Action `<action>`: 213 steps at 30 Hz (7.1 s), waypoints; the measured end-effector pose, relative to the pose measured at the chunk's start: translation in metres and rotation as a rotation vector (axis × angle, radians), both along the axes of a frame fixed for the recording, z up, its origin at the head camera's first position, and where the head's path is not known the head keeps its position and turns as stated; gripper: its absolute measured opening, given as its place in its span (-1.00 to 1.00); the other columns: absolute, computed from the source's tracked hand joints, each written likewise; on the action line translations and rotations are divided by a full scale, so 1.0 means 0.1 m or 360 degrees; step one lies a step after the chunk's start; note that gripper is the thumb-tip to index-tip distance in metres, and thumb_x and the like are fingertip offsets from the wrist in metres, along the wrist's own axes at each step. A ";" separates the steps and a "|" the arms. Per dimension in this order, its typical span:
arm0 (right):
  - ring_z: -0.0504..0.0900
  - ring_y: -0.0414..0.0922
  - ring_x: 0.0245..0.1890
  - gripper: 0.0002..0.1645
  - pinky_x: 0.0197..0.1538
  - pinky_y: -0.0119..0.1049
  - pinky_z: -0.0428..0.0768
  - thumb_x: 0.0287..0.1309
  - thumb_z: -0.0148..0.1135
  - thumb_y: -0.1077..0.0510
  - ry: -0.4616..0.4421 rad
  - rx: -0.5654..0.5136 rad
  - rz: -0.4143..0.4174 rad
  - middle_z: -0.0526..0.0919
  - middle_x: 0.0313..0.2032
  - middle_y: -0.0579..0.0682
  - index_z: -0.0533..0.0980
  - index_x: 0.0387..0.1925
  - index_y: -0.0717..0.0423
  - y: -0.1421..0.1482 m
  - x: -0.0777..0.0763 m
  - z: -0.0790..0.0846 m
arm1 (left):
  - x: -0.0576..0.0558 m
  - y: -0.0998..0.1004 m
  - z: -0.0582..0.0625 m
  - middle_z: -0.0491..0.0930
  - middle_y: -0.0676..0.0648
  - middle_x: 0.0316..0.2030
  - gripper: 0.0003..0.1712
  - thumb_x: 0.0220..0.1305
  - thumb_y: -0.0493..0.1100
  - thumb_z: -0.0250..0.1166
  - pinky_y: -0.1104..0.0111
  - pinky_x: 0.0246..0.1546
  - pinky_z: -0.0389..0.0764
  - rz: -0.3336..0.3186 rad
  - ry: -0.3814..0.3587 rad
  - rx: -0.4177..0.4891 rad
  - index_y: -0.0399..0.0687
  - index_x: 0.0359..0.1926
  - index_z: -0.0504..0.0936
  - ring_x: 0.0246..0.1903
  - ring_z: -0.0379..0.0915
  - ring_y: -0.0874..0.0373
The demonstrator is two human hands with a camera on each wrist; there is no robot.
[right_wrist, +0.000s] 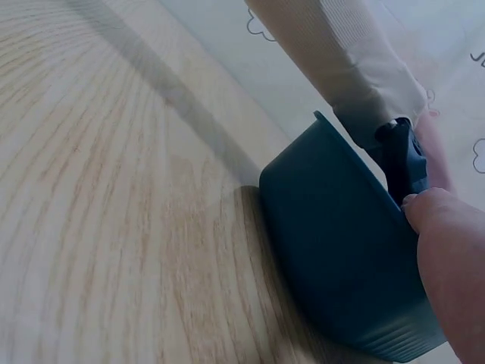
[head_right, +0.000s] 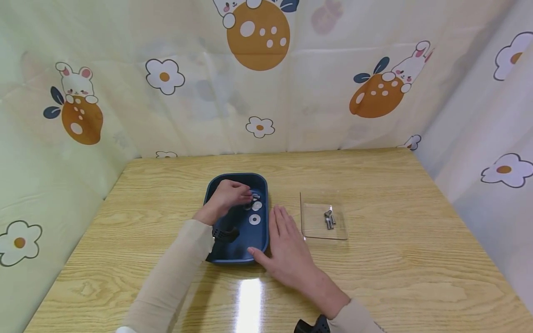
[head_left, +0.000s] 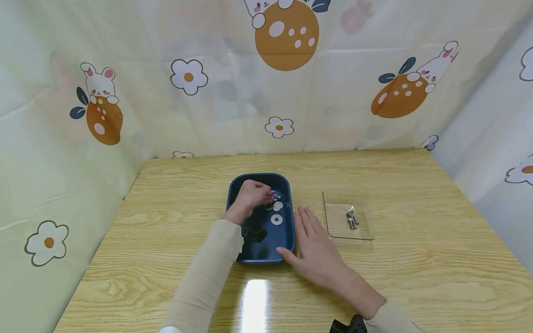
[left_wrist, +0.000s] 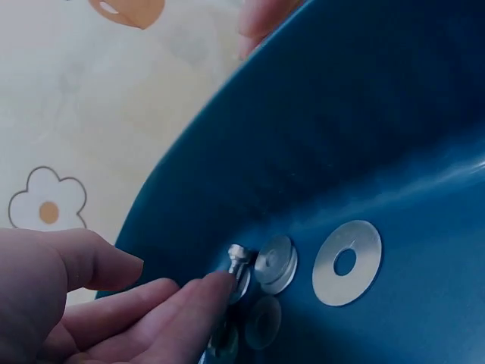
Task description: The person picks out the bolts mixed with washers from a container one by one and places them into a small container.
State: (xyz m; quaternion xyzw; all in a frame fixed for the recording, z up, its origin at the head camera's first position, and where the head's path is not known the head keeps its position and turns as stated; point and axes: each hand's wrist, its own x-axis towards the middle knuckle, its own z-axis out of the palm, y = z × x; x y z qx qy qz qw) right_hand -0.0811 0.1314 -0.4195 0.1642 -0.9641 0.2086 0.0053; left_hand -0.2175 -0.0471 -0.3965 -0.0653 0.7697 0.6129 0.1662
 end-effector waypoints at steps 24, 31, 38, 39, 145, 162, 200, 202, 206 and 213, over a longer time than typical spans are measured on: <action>-0.16 0.14 0.58 0.17 0.57 0.13 0.01 0.27 0.06 -0.42 0.0012 -0.0022 0.0013 -0.11 0.57 0.21 -0.11 0.54 0.25 0.00 0.01 -0.03 | -0.03 0.19 -0.03 0.67 -0.27 -0.01 -0.63 0.41 -0.24 0.11 0.15 0.14 0.64 -0.0059 -0.0085 -0.0066 -0.36 0.12 0.58 -0.01 0.68 -0.05; -0.14 0.13 0.58 0.17 0.57 0.12 0.02 0.27 0.05 -0.43 0.0020 -0.0008 0.0016 -0.09 0.57 0.21 -0.09 0.54 0.26 0.00 0.01 -0.02 | -0.06 0.22 -0.01 0.66 -0.28 0.02 -0.61 0.40 -0.24 0.11 0.11 0.19 0.60 -0.0055 -0.0074 -0.0095 -0.35 0.15 0.56 0.01 0.67 -0.08; -0.15 0.13 0.58 0.16 0.57 0.12 0.02 0.28 0.06 -0.41 0.0013 -0.0013 0.0017 -0.10 0.57 0.21 -0.09 0.54 0.26 0.00 0.01 -0.02 | -0.05 0.25 -0.02 0.68 -0.27 -0.01 -0.62 0.39 -0.26 0.11 0.14 0.19 0.61 -0.0065 -0.0102 -0.0050 -0.35 0.14 0.57 0.00 0.68 -0.06; -0.15 0.13 0.58 0.16 0.56 0.13 0.03 0.28 0.06 -0.41 0.0013 -0.0013 0.0016 -0.10 0.57 0.21 -0.09 0.54 0.26 0.00 0.01 -0.02 | -0.05 0.25 -0.02 0.69 -0.25 -0.04 -0.64 0.39 -0.26 0.12 0.15 0.18 0.62 -0.0065 -0.0108 -0.0050 -0.35 0.12 0.58 -0.03 0.69 -0.04; -0.28 0.30 0.55 0.18 0.57 0.17 -0.18 0.39 -0.10 -0.38 0.0060 0.0017 -0.0296 -0.26 0.52 0.42 -0.25 0.49 0.47 1.16 0.05 0.07 | 0.18 1.11 0.25 0.71 -0.30 -0.10 -0.76 0.37 -0.30 0.23 0.06 0.15 0.60 -0.0508 -0.0064 0.0476 -0.28 -0.01 0.69 -0.22 0.73 0.08; -0.25 0.35 0.53 0.20 0.55 0.22 -0.16 0.38 -0.09 -0.40 0.0012 0.0001 -0.0361 -0.26 0.51 0.45 -0.24 0.48 0.50 1.27 0.06 -0.04 | 0.26 1.41 0.20 0.67 -0.30 -0.07 -0.74 0.40 -0.42 0.12 0.11 0.16 0.61 -0.0541 -0.0148 0.0391 -0.36 0.02 0.65 -0.07 0.68 -0.06; -0.18 0.38 0.52 0.20 0.54 0.23 -0.11 0.38 -0.05 -0.38 0.0058 0.0004 -0.0362 -0.22 0.50 0.47 -0.21 0.47 0.52 1.24 0.06 -0.08 | 0.36 1.72 0.16 0.30 0.04 -0.60 -0.62 0.41 -0.25 0.10 0.41 -0.59 0.15 -0.0512 -0.0029 -0.0227 -0.28 -0.59 0.50 -0.61 0.13 0.19; -0.19 0.38 0.52 0.20 0.54 0.23 -0.11 0.38 -0.05 -0.38 0.0061 0.0009 -0.0358 -0.23 0.50 0.47 -0.22 0.47 0.51 1.24 0.06 -0.08 | 0.37 1.70 0.18 0.36 0.01 -0.52 -0.71 0.40 -0.27 0.10 0.41 -0.52 0.20 -0.0512 -0.0010 -0.0184 -0.38 -0.42 0.59 -0.55 0.18 0.19; -0.18 0.37 0.52 0.19 0.55 0.22 -0.11 0.38 -0.06 -0.38 0.0084 0.0028 -0.0350 -0.20 0.50 0.48 -0.21 0.47 0.51 1.21 0.04 -0.06 | 0.35 1.63 0.22 0.45 -0.03 -0.44 -0.78 0.36 -0.32 0.09 0.39 -0.41 0.32 -0.0523 0.0010 -0.0070 -0.44 -0.33 0.57 -0.48 0.26 0.19; -0.22 0.34 0.54 0.20 0.55 0.22 -0.12 0.37 -0.06 -0.39 0.0081 0.0011 -0.0321 -0.23 0.51 0.44 -0.22 0.48 0.49 1.13 0.01 -0.02 | 0.29 1.48 0.28 0.61 -0.25 0.06 -0.65 0.45 -0.29 0.07 0.24 0.12 0.64 -0.0474 -0.0094 0.0264 -0.50 0.09 0.54 -0.02 0.62 0.03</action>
